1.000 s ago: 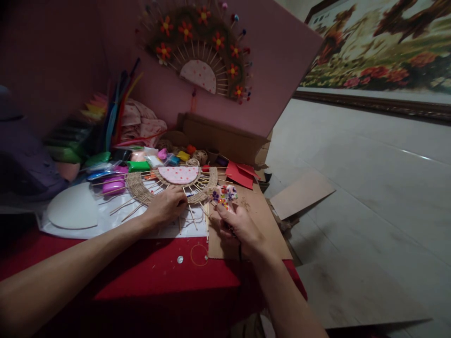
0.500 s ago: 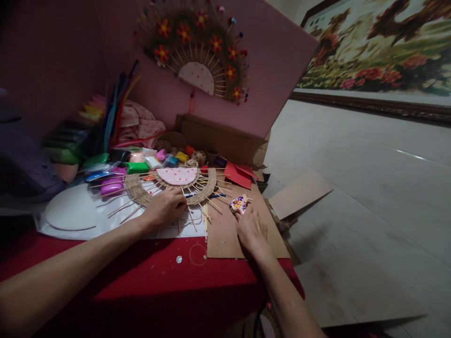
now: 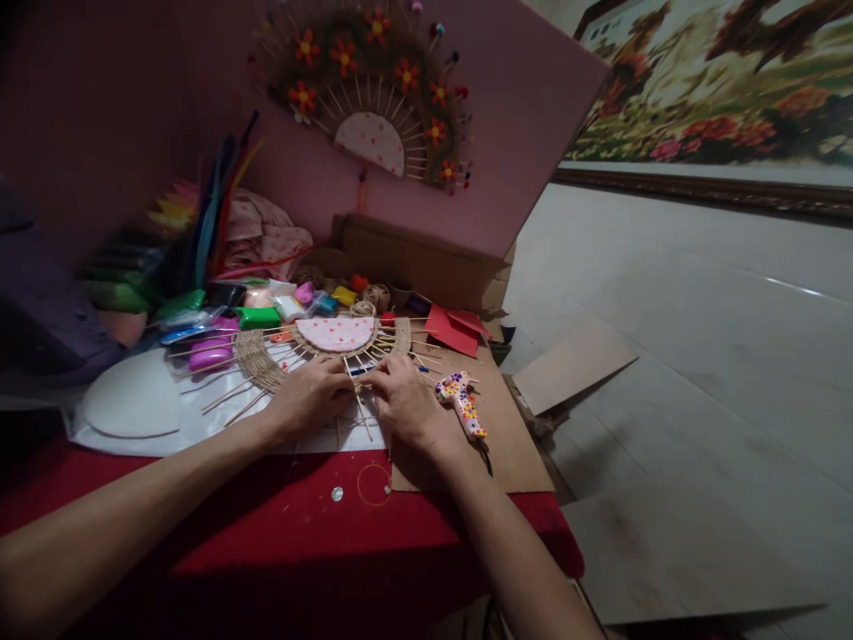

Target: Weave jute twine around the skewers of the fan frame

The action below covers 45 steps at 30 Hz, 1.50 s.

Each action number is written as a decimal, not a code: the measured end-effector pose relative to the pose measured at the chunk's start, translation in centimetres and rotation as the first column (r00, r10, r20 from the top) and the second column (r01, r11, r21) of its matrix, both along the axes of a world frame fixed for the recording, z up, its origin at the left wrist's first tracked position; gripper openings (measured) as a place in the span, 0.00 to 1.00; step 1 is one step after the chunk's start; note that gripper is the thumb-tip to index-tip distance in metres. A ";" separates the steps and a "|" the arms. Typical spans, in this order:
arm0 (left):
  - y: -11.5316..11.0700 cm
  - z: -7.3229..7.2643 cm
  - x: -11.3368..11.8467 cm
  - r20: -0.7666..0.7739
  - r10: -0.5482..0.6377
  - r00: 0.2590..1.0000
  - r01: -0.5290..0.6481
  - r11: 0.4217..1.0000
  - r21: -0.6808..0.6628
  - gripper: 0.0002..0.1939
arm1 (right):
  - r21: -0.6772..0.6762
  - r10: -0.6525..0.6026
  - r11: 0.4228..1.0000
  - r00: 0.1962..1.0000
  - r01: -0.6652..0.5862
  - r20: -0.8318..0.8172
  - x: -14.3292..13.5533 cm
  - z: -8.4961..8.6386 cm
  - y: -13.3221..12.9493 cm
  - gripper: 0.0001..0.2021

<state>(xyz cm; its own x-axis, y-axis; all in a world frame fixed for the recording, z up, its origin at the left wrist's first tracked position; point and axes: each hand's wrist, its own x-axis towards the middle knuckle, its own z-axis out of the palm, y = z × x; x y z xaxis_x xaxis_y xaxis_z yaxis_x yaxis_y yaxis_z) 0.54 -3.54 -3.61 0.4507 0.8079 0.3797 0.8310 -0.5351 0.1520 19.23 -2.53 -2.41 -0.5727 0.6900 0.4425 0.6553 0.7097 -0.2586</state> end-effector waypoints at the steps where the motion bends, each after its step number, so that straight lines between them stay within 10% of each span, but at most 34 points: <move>1: 0.0 -0.1 0.0 -0.002 -0.003 1.000 0.003 1.000 0.006 0.09 | 0.001 0.020 1.000 1.000 -0.020 -0.011 0.0 -0.3 0.6 0.15; 45: 0.2 0.0 0.3 0.056 0.038 0.998 -0.037 0.999 -0.005 0.11 | 0.086 -0.030 0.996 0.994 0.039 -0.101 -0.3 -2.1 0.1 0.17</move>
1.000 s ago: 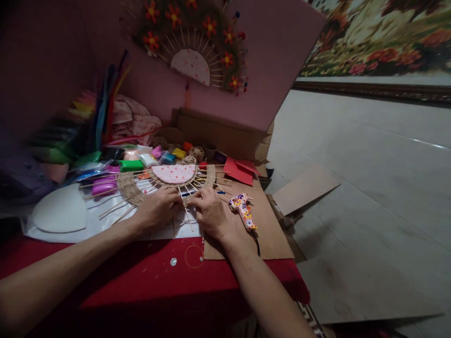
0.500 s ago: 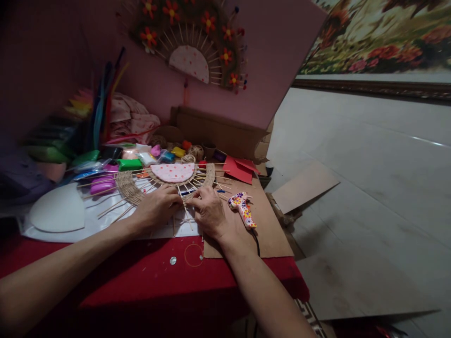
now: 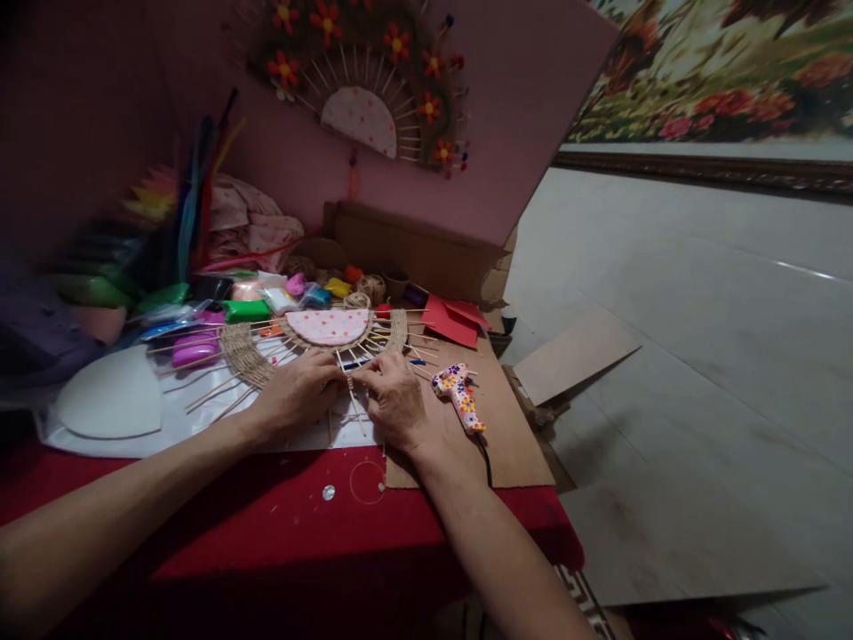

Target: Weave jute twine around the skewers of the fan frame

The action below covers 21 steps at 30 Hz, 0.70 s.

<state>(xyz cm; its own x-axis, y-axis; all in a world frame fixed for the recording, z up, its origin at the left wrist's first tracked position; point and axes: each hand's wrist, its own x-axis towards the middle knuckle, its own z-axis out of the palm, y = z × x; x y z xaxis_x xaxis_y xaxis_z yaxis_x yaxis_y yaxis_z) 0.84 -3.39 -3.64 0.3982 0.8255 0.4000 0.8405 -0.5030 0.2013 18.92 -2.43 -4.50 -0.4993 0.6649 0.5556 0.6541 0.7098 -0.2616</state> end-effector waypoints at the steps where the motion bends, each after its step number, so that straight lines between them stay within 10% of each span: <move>1: 0.0 0.0 0.0 0.001 0.000 1.000 0.000 1.000 -0.005 0.11 | -0.002 0.003 1.000 1.000 -0.003 0.008 0.0 0.0 0.0 0.17; 21: 0.2 -0.5 -0.2 0.038 -0.030 0.999 0.030 1.000 0.009 0.13 | 0.063 -0.049 0.997 0.996 0.053 -0.071 0.0 -0.1 -0.2 0.17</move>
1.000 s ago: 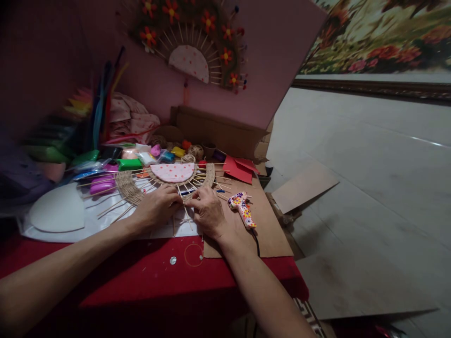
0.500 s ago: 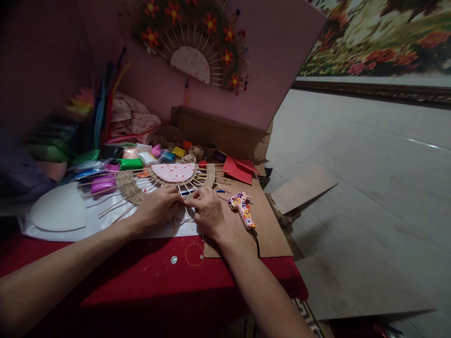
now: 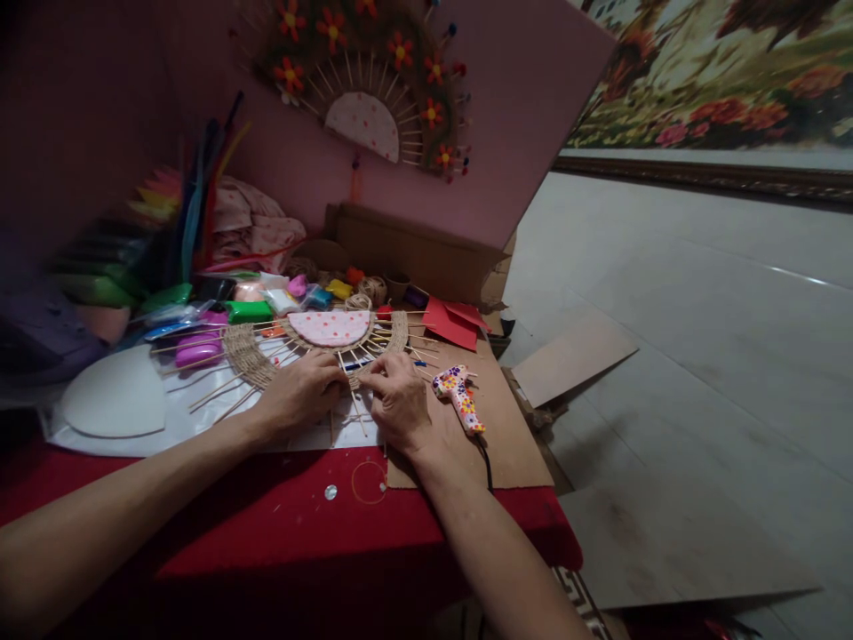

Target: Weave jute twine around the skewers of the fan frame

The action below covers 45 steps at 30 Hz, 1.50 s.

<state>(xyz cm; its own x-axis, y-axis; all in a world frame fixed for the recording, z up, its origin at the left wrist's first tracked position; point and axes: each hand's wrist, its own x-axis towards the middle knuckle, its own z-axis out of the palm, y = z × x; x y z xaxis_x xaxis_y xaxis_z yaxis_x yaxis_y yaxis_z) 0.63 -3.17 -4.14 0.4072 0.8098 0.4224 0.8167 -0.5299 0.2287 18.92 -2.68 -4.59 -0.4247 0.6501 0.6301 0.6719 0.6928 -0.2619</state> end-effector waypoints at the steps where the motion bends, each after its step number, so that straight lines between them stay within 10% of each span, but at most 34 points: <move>1: 0.0 0.0 0.0 0.002 0.000 1.000 0.000 1.000 0.001 0.13 | 0.008 -0.025 1.000 0.999 0.025 -0.043 0.1 0.1 0.0 0.17; 11: -0.3 0.3 0.0 0.012 -0.013 1.000 0.013 0.998 0.057 0.12 | -0.009 -0.312 0.949 0.937 0.314 -0.158 0.3 0.2 0.3 0.16; 20: -1.6 1.2 0.6 -0.090 -0.400 0.912 0.403 0.915 0.016 0.13 | -0.176 -0.475 0.869 0.879 0.463 -0.032 0.4 -0.2 0.7 0.10; 42: -1.8 1.8 0.6 -0.168 -0.357 0.919 0.372 0.925 0.071 0.12 | -0.285 -0.359 0.897 0.933 0.337 -0.028 0.1 -0.2 0.1 0.05; 45: -1.3 3.2 -0.7 -0.175 -0.170 0.970 0.193 0.974 0.119 0.11 | -0.286 -0.363 0.896 0.931 0.340 -0.032 0.1 -0.2 0.1 0.06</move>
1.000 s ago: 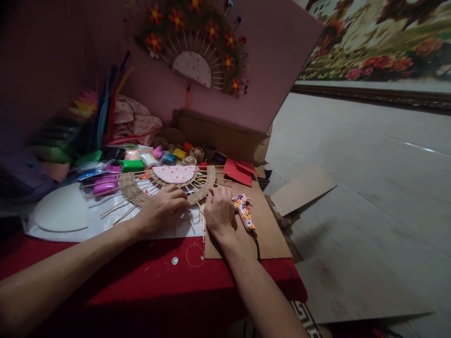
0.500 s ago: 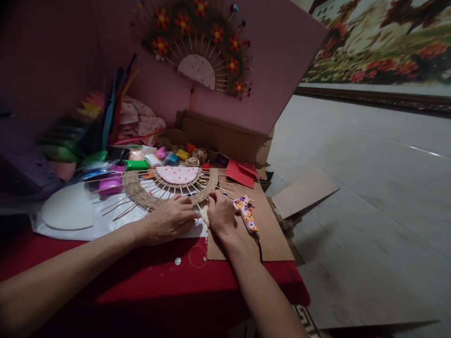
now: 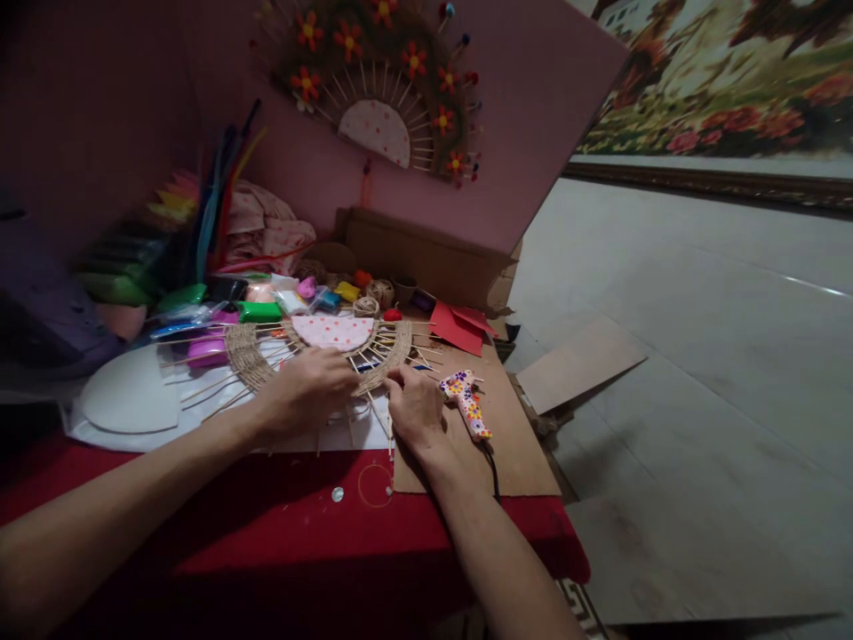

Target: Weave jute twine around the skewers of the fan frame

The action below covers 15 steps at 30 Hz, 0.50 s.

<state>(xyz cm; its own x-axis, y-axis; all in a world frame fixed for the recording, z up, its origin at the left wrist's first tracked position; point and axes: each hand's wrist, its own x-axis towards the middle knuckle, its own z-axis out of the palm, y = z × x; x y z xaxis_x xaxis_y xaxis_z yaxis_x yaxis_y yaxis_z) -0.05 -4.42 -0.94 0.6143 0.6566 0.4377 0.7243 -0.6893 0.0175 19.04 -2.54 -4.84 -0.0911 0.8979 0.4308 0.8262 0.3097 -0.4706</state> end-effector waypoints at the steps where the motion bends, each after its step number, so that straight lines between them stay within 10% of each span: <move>1: 0.3 0.5 -0.7 0.003 0.145 0.989 -0.145 0.989 0.021 0.11 | -0.001 0.003 1.000 1.000 -0.003 -0.002 0.0 0.0 0.0 0.06; 5: 1.7 1.4 -4.0 -0.053 0.603 0.796 -0.599 0.797 0.076 0.14 | -0.005 0.006 1.000 1.000 -0.006 -0.010 -0.1 0.1 0.0 0.05; 15: 2.0 0.9 -4.3 -0.173 0.692 0.700 -0.708 0.705 -0.047 0.15 | -0.018 -0.003 1.000 1.000 0.003 0.006 -0.1 0.3 -0.1 0.05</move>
<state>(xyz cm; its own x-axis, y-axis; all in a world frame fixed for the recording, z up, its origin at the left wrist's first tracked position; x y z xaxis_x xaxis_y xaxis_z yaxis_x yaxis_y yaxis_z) -4.36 -2.46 -0.01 0.0048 0.9559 0.2935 0.9969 0.0185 -0.0763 18.97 -2.68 -4.54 -0.0909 0.9058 0.4139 0.8301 0.2985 -0.4710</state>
